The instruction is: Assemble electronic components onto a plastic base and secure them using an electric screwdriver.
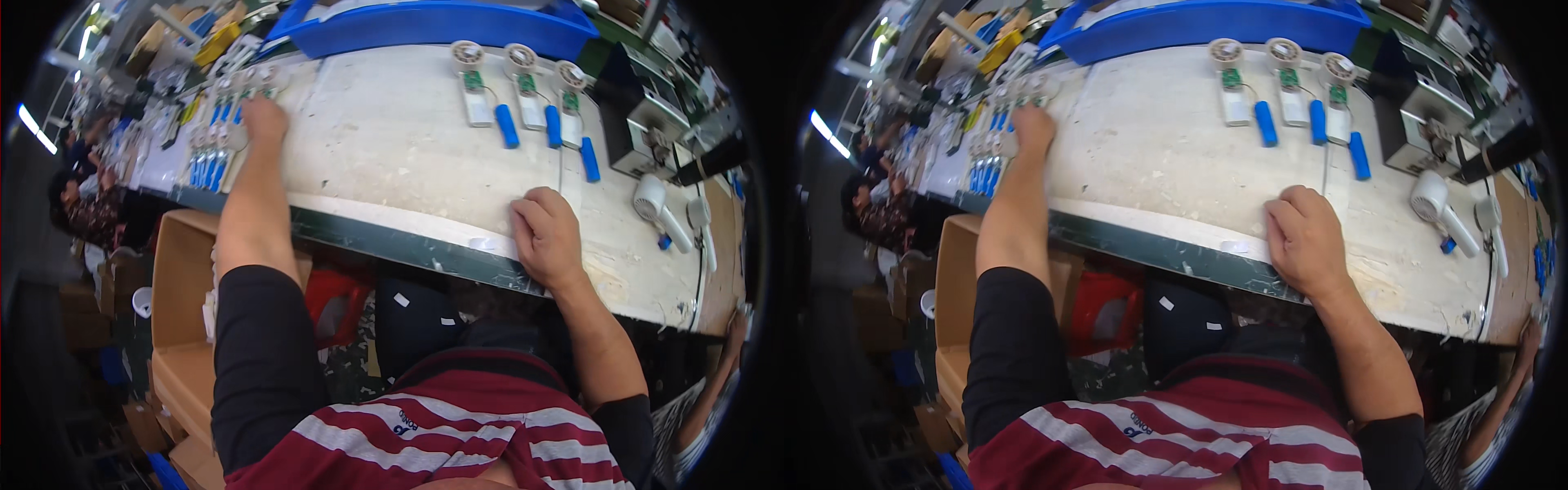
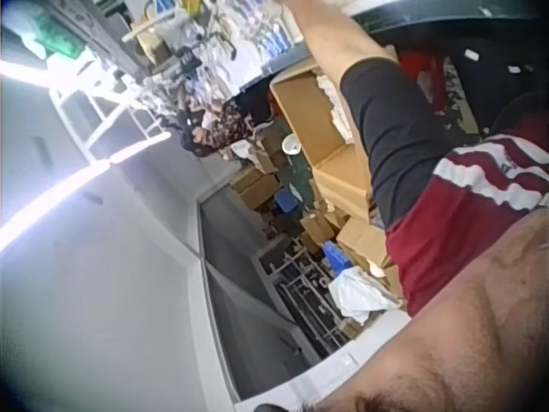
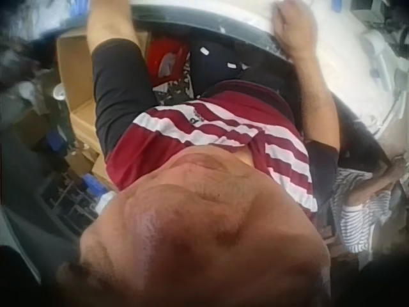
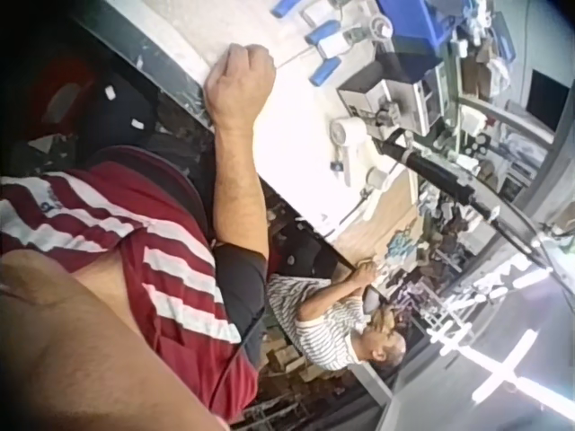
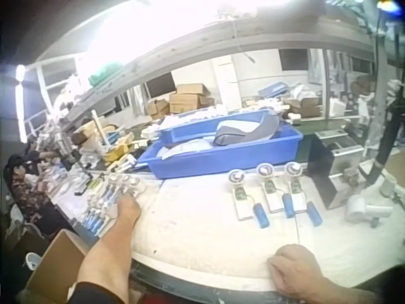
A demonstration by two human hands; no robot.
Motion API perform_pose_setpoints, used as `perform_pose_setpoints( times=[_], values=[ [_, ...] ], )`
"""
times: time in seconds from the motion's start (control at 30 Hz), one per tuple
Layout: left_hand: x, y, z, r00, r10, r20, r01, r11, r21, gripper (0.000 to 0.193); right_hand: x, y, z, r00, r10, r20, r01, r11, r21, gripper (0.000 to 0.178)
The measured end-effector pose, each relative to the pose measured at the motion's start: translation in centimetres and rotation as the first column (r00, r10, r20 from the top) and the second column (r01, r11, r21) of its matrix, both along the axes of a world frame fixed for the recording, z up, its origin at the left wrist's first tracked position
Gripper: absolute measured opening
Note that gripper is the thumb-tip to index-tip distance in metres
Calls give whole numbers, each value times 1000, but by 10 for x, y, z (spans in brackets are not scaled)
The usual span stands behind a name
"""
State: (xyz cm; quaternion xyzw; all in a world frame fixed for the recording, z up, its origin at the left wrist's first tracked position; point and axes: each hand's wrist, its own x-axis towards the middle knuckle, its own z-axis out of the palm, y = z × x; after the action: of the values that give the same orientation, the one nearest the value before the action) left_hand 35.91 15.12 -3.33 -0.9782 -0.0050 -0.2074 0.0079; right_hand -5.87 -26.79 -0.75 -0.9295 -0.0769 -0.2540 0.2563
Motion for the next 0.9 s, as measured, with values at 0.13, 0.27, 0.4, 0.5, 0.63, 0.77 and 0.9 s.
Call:
perform_pose_setpoints(
  times=[0.13,0.27,0.4,0.5,0.63,0.77,0.9],
  values=[
    [-5,-18,12,983,157,100,-161,987,30,28,0,-2,0,1000,-1,22,1,1000,-4,8],
    [-41,-95,12,918,-239,317,314,925,-212,37,4,0,-4,998,2,59,-2,1000,0,7],
    [-145,-271,57,880,-448,-157,244,711,-660,55,0,-5,-6,998,-11,56,13,1000,-27,6],
    [-159,-326,67,807,-430,-404,116,787,-606,59,-1,-3,-10,997,-3,73,5,1000,-31,5],
    [-167,-338,60,794,-483,-369,22,629,-777,47,-4,-7,-9,995,-5,95,6,1000,-7,5],
    [-187,-313,54,788,-529,-314,-183,284,-941,38,-8,-7,-11,993,-4,114,-1,999,44,6],
    [-229,-273,26,729,-683,29,-171,-223,-960,33,-10,-4,-7,971,10,241,-65,973,221,9]
  ],
)
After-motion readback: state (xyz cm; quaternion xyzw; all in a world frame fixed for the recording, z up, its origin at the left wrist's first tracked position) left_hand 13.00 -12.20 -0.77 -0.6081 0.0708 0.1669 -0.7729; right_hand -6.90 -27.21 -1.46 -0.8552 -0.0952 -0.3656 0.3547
